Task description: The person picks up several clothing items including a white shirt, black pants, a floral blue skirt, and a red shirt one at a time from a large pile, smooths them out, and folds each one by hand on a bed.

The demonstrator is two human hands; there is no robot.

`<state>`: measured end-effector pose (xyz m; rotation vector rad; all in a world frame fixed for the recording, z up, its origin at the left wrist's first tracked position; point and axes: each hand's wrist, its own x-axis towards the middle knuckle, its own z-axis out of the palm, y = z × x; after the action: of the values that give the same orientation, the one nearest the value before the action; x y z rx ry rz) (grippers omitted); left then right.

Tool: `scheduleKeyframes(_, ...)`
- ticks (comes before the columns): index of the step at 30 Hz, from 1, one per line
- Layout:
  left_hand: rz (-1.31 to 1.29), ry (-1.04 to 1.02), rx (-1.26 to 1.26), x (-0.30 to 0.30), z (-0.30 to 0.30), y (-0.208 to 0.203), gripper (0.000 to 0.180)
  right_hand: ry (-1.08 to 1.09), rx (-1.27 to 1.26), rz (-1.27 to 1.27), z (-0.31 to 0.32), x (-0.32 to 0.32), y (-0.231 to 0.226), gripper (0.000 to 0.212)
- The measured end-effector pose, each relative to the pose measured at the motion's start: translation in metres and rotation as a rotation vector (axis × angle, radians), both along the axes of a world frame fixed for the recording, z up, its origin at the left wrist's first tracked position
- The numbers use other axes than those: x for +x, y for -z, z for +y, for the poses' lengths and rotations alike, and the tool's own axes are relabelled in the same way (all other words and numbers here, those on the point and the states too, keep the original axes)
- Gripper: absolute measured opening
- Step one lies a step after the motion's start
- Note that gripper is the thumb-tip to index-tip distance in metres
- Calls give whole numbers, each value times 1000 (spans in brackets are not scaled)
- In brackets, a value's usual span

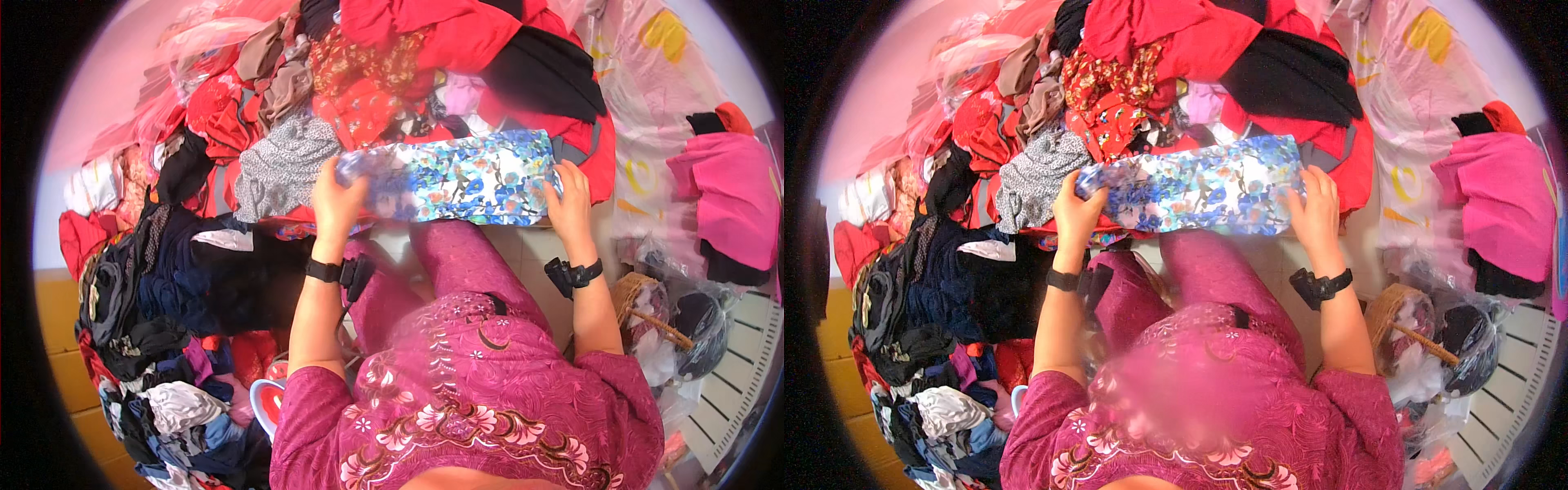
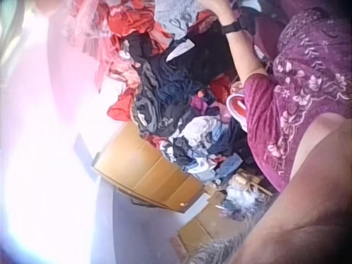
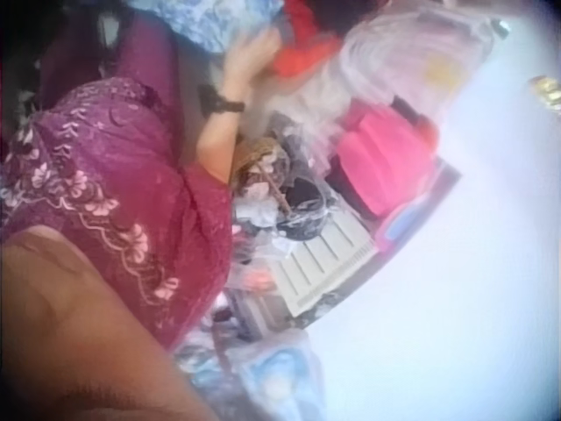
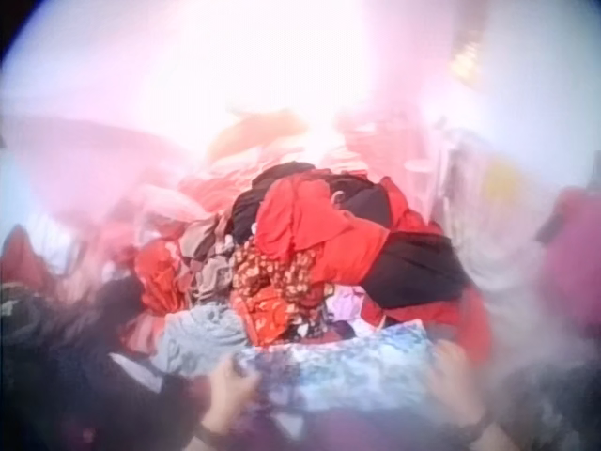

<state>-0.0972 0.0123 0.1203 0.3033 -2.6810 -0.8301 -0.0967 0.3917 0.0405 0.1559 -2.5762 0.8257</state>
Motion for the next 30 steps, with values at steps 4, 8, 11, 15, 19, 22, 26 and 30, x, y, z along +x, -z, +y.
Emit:
scheduleKeyframes(4,-151,601,917,4,96,-41,46,-32,-175,-49,-3,6,3,32)
scheduleKeyframes(8,-51,535,871,-21,87,-27,39,-76,-261,-108,-2,11,5,31)
scheduleKeyframes(11,-86,331,676,-30,38,36,32,-83,-291,-95,-12,10,-1,30)
scheduleKeyframes(15,-251,164,633,-17,19,90,42,-183,-353,-115,-50,-6,-17,31)
scheduleKeyframes(19,-390,199,859,-11,43,83,43,-280,-277,-32,-94,-30,-27,52)
scheduleKeyframes(22,-409,222,954,-9,46,75,45,-303,-176,-42,-119,-33,-39,70)
scheduleKeyframes(26,-435,271,1059,-12,41,79,42,-173,-4,-25,-129,-43,-29,55)
scheduleKeyframes(30,-537,101,1148,-13,25,94,40,-274,4,-102,-125,-34,-35,19)
